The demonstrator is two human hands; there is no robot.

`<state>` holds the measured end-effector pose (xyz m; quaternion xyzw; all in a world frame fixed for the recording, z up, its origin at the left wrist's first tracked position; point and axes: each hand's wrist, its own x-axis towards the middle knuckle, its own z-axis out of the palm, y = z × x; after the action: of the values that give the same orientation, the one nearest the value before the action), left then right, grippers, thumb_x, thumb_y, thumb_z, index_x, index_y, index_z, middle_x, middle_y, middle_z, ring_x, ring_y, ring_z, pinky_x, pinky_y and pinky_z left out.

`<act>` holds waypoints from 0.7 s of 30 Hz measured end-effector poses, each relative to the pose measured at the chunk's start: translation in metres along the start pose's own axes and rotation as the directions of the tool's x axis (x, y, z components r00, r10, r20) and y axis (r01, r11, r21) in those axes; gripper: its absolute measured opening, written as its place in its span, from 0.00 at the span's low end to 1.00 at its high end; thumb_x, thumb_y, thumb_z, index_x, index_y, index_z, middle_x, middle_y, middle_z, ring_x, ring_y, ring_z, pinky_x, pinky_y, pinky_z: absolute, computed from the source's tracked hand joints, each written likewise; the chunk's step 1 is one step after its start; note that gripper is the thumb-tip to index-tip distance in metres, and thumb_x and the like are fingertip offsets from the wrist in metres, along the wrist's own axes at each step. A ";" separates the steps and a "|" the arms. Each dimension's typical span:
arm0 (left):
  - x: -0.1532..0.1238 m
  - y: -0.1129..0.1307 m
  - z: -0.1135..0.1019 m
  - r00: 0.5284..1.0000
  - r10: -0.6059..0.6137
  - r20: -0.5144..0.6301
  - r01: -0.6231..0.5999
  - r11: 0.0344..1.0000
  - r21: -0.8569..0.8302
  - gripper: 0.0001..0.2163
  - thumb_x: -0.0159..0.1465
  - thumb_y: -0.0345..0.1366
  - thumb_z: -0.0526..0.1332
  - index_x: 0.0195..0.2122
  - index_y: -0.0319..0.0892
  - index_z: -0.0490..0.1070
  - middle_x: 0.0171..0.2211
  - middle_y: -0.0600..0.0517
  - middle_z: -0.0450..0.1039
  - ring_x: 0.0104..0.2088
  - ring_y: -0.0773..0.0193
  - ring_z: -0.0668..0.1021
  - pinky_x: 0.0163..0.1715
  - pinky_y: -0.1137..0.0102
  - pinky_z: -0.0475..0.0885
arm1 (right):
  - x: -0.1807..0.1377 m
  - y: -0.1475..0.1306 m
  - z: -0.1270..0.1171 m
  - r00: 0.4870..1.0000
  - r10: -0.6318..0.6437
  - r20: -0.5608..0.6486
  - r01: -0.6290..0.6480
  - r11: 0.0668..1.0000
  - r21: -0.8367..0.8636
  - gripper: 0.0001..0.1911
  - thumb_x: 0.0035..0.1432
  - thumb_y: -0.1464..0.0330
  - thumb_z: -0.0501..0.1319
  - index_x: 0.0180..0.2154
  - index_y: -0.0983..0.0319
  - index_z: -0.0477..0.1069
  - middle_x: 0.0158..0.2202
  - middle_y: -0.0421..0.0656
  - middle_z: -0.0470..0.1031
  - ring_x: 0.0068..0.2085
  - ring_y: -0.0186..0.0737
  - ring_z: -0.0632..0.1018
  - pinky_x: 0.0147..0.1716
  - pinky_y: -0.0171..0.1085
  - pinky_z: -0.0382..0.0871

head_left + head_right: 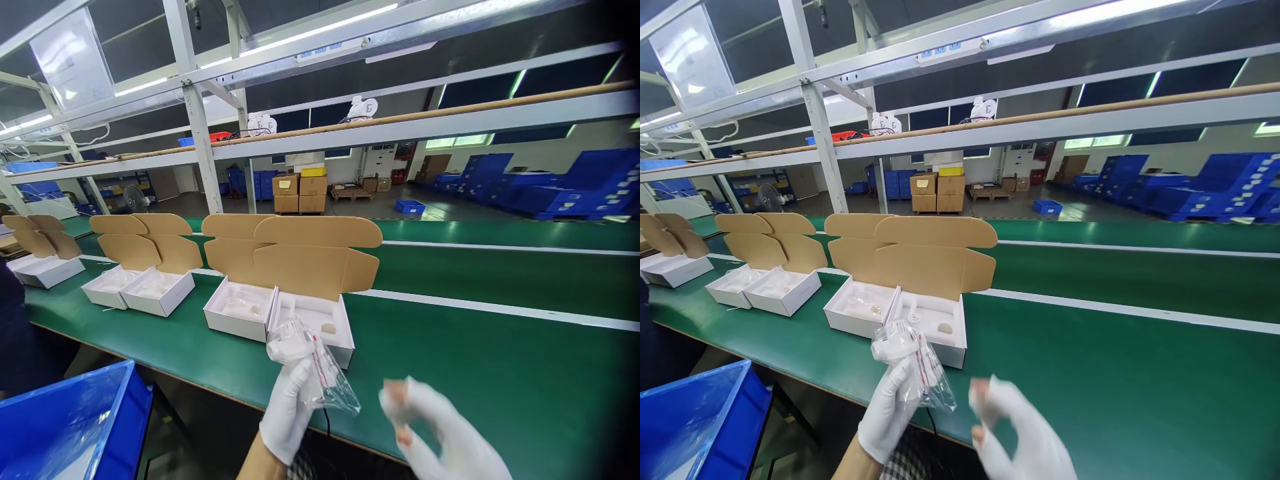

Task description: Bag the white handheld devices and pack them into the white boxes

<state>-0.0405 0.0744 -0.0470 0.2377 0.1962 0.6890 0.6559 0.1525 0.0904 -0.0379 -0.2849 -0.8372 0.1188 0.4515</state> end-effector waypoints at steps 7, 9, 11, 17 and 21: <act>-0.006 0.046 0.038 0.987 0.018 0.157 -0.092 0.872 0.480 0.32 0.56 0.48 0.71 0.60 0.44 0.66 0.64 0.45 0.61 0.66 0.47 0.59 0.69 0.55 0.49 | 0.077 -0.024 0.041 0.942 0.276 0.190 -0.328 0.875 0.355 0.51 0.53 0.60 0.64 0.69 0.60 0.37 0.66 0.57 0.57 0.63 0.55 0.66 0.61 0.52 0.64; 0.003 0.058 0.030 0.981 0.015 0.193 -0.113 0.854 0.508 0.35 0.56 0.53 0.69 0.62 0.43 0.64 0.67 0.45 0.56 0.68 0.49 0.55 0.70 0.59 0.45 | 0.094 -0.027 0.032 0.981 0.175 0.084 -0.195 0.891 0.411 0.43 0.55 0.58 0.62 0.67 0.60 0.47 0.66 0.55 0.58 0.64 0.55 0.64 0.64 0.52 0.59; 0.017 0.054 0.013 0.990 -0.026 0.138 -0.045 0.872 0.488 0.35 0.59 0.60 0.62 0.61 0.43 0.63 0.66 0.44 0.58 0.67 0.50 0.58 0.69 0.58 0.45 | 0.115 -0.020 0.019 0.992 0.069 -0.108 -0.025 0.931 0.364 0.31 0.59 0.58 0.57 0.62 0.60 0.56 0.63 0.54 0.62 0.64 0.55 0.64 0.65 0.53 0.55; 0.041 -0.040 -0.025 0.837 -0.517 0.180 0.524 0.852 0.010 0.46 0.45 0.75 0.56 0.47 0.35 0.69 0.31 0.42 0.77 0.32 0.46 0.81 0.46 0.45 0.69 | 0.179 0.045 0.023 0.999 -0.020 0.031 0.025 0.982 -0.187 0.33 0.59 0.60 0.59 0.62 0.59 0.51 0.52 0.50 0.72 0.51 0.50 0.73 0.53 0.47 0.66; 0.041 -0.062 -0.018 0.897 -0.438 0.061 0.441 0.897 -0.040 0.36 0.45 0.57 0.73 0.47 0.37 0.66 0.21 0.56 0.70 0.25 0.58 0.78 0.36 0.56 0.75 | 0.195 0.103 0.052 0.854 0.045 0.519 0.245 0.844 -0.476 0.23 0.52 0.63 0.63 0.51 0.61 0.70 0.34 0.50 0.76 0.41 0.57 0.73 0.42 0.48 0.65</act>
<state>-0.0020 0.1199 -0.0949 0.1872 0.2098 0.5218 0.8054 0.0639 0.2910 0.0194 -0.3096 -0.9404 -0.0684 0.1232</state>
